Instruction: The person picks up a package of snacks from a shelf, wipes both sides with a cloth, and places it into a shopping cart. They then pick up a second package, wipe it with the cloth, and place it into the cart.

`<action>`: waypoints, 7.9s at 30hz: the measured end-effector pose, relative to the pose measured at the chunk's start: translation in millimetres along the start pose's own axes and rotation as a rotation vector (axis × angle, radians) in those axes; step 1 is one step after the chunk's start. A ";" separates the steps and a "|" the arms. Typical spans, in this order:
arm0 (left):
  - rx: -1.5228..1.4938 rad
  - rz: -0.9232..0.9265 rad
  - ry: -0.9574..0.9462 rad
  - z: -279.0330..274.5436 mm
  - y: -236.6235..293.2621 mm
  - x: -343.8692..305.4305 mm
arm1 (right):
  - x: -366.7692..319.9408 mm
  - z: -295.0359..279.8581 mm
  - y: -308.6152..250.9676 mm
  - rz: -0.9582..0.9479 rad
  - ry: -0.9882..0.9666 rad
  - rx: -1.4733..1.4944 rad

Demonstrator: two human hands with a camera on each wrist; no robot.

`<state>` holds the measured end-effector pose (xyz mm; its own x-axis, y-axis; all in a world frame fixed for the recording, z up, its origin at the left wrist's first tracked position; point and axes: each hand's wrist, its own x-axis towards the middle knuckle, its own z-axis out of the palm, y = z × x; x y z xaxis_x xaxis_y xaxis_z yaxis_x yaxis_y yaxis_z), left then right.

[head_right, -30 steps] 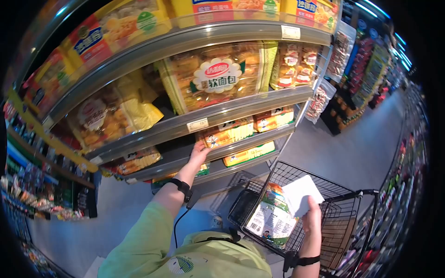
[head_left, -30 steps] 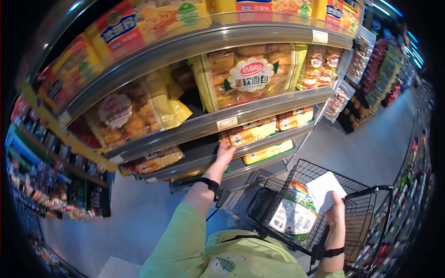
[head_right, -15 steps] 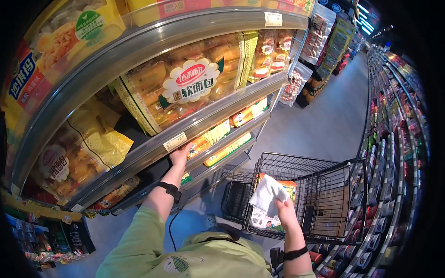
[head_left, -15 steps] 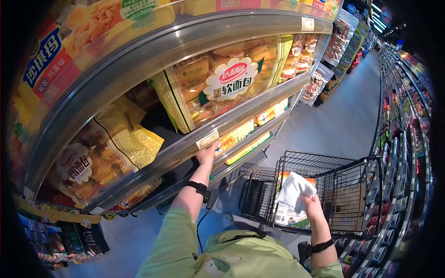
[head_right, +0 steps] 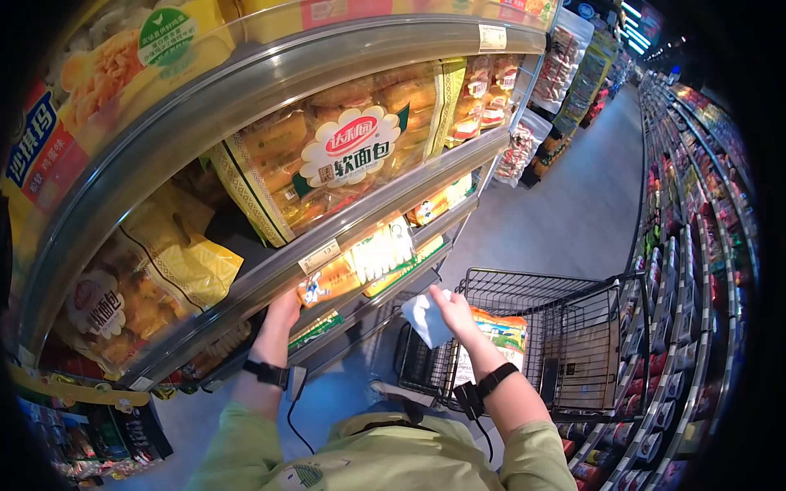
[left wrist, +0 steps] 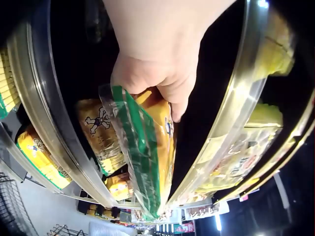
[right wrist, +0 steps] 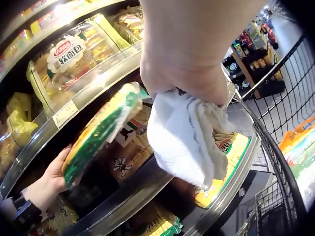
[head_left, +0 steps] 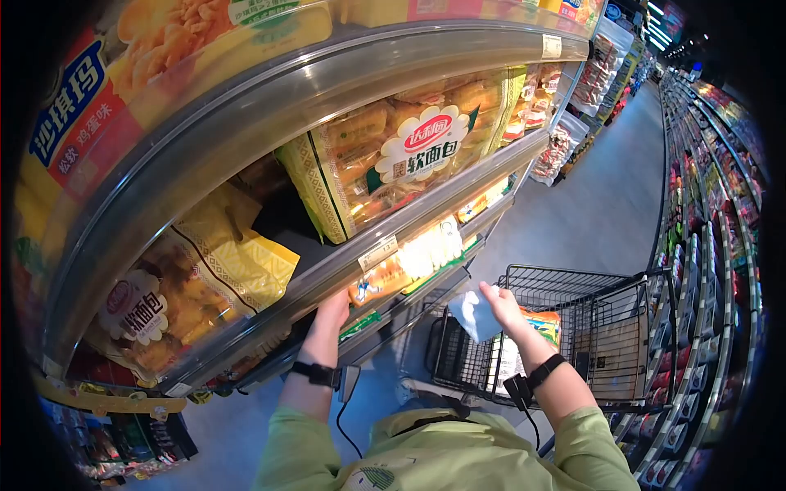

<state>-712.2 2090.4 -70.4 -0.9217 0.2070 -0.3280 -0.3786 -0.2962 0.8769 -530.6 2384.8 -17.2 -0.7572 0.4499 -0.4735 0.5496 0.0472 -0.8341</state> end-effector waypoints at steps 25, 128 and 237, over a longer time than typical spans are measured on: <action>-0.111 -0.246 -0.542 108.9 -72.2 -227.9 | -122.2 -179.6 108.2 -0.153 -0.205 0.439; -0.490 -0.400 -0.276 196.3 -75.2 -253.5 | -150.4 -174.9 41.0 -1.228 0.233 -1.062; 0.015 -0.426 -1.020 198.5 -33.7 -281.5 | -134.2 -202.6 16.1 -0.937 0.380 -0.479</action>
<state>-423.2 2227.1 62.1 -0.2112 0.9631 -0.1666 -0.6415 -0.0080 0.7670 -348.6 2505.9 90.2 -0.8315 0.2956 0.4704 -0.0406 0.8121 -0.5821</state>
